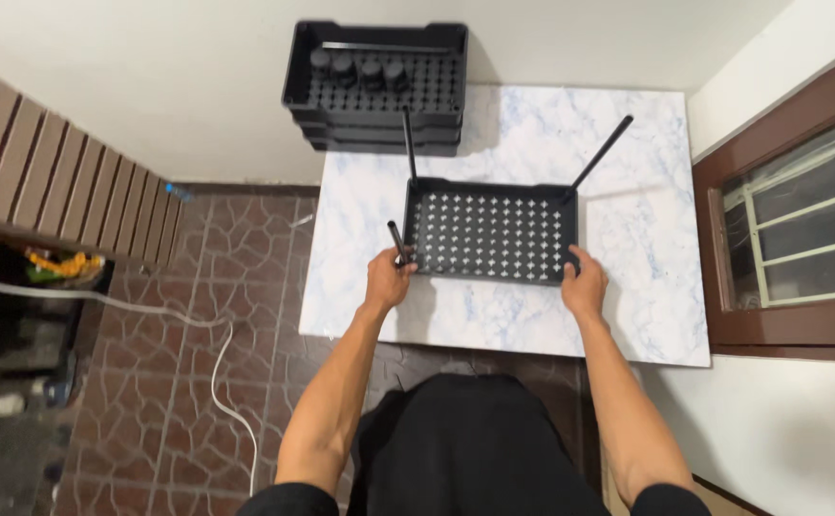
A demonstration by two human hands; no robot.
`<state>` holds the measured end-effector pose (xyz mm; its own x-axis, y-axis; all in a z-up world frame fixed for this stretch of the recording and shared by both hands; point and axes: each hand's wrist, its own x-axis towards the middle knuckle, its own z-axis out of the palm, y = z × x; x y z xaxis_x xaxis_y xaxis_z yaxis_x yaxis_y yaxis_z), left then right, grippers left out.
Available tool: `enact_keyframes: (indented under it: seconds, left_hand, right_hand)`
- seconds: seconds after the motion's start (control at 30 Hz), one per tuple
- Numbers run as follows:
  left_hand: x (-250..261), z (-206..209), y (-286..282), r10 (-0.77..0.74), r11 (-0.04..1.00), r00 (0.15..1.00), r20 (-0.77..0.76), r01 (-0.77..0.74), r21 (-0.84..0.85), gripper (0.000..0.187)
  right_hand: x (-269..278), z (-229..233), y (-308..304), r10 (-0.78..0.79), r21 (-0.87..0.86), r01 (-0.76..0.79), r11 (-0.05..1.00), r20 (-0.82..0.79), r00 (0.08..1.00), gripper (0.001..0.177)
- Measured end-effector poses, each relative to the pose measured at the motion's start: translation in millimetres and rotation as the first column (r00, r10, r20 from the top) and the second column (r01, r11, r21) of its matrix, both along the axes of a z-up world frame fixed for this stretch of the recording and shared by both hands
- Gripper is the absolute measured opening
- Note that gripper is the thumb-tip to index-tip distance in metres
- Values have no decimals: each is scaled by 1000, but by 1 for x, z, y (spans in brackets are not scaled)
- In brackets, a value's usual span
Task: The person assembles a black plastic tray by inserting four long black rods into corner holes and securing them with small black caps. The tray is handled and rotated on a white marble-patterned table while the rods are attached one by one.
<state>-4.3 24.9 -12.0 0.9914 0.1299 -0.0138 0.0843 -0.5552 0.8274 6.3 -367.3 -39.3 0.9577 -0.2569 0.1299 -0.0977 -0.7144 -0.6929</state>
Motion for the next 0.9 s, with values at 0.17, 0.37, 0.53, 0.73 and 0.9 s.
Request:
enact_keyframes:
  seconds: [0.17,0.37,0.53,0.73,0.9]
  left_hand:
    - [-1,5,24,-19,997,999,-45,15,-81,34]
    - [-9,5,50,-139,988,990,33,141,-65,38]
    - [-27,5,67,-207,974,977,-41,202,-102,37]
    - [-37,31,80,-307,945,950,-57,297,-137,50]
    - [-46,43,101,-267,938,953,-141,224,-265,61]
  right_hand:
    - [-33,2,32,-33,38,32,999,8,999,39]
    - [-42,-4,57,-130,-12,130,991,21,991,44]
    - [-56,-3,74,-205,-6,205,979,15,979,47]
    - [-72,8,99,-264,-35,270,962,124,957,50]
    - [-73,31,137,-265,-41,282,958,239,934,28]
